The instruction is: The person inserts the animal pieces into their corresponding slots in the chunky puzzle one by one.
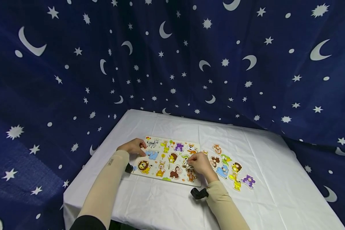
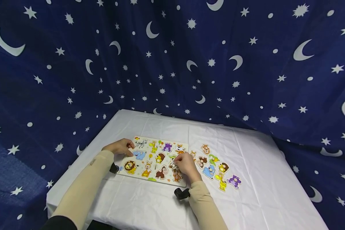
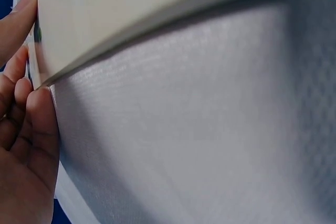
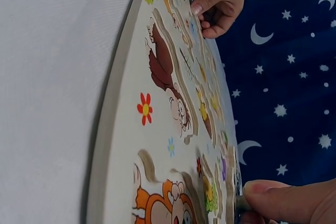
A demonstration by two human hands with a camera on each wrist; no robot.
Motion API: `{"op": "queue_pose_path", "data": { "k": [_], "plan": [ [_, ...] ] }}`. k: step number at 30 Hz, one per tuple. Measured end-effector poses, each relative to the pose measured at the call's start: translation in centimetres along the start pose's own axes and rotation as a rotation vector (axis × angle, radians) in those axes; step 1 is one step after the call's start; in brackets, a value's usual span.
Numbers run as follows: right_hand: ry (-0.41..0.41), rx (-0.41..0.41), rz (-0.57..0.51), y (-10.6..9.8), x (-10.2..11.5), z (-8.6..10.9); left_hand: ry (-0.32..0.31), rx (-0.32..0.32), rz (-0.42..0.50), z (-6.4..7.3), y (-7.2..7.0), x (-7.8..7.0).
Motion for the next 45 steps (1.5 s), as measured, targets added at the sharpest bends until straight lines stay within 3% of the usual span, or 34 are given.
{"op": "queue_pose_path", "data": {
  "k": [12,19,37,45],
  "plan": [
    [0.012,0.018,0.017,1.1,1.0,-0.3,-0.003,-0.004,0.006,-0.1,0.1,0.1],
    [-0.033,0.010,0.048,1.3,1.7,-0.6,0.011,0.002,0.001,-0.2,0.0,0.0],
    [-0.075,0.087,-0.049,3.4,3.7,-0.8,-0.009,-0.013,0.023,0.2,0.2,0.6],
    [-0.099,0.119,-0.042,4.1,4.3,-1.3,0.010,-0.010,0.003,0.4,0.1,-0.2]
  ]
}}
Point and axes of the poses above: each hand's wrist, its own z-axis away from the middle knuckle, its own y-axis out of the palm, x = y × z, the point moved 8 cm from there along -z, towards the middle knuckle, and after that the axes turned 12 degrees about y, right-handed, at the moved point
